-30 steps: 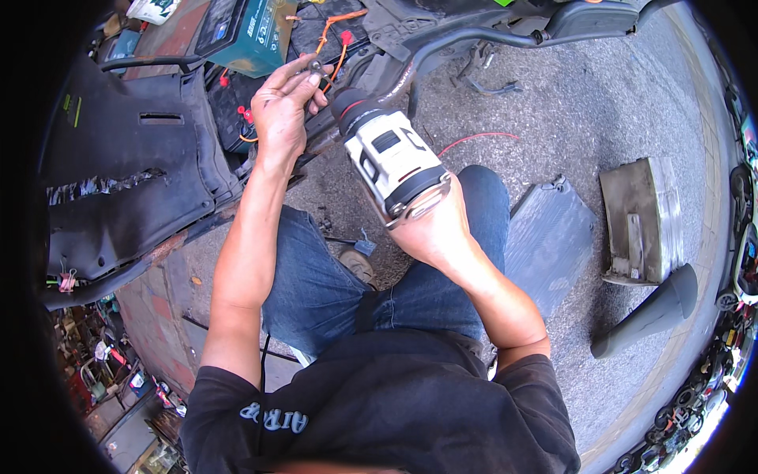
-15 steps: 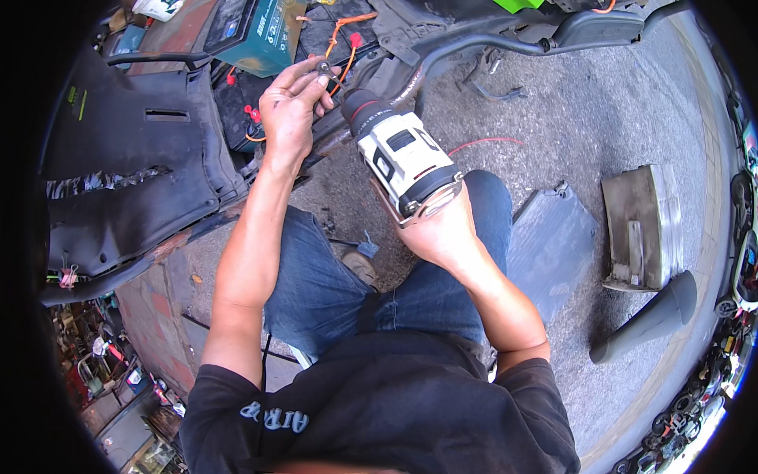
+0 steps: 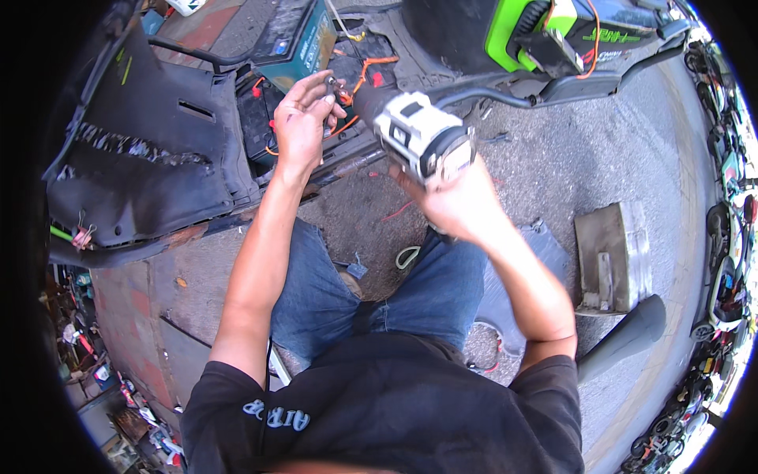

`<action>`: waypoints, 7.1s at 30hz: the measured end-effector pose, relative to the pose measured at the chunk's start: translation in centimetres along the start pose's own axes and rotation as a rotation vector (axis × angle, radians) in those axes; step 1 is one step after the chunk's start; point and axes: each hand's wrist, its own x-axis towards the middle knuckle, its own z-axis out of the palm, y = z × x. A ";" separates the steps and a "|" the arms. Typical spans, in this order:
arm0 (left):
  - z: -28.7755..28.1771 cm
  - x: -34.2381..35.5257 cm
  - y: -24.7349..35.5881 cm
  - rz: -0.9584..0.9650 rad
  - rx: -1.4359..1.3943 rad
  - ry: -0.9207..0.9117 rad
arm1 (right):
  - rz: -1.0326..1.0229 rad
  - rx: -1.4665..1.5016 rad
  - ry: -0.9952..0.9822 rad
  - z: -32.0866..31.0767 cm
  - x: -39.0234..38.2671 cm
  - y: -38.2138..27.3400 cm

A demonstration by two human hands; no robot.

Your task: The person kneels beside a scooter and uses scissors to strip the insulation from an orange wire. They then use a cordless drill to tighten a terminal on the battery and connect the stripped wire to the battery terminal.

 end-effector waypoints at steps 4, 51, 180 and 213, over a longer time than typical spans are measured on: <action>-0.4 2.3 2.1 0.036 -0.145 0.124 | 0.221 0.181 -0.177 -3.9 6.2 -2.8; -0.2 7.8 1.7 -0.336 -0.926 0.438 | 0.507 -0.134 -0.502 -7.0 25.8 -13.3; 1.5 9.0 1.3 0.887 0.777 0.108 | 0.167 1.109 0.522 10.1 18.4 4.8; 2.4 9.2 3.7 0.497 0.441 0.177 | 0.092 1.808 0.259 12.8 19.3 3.6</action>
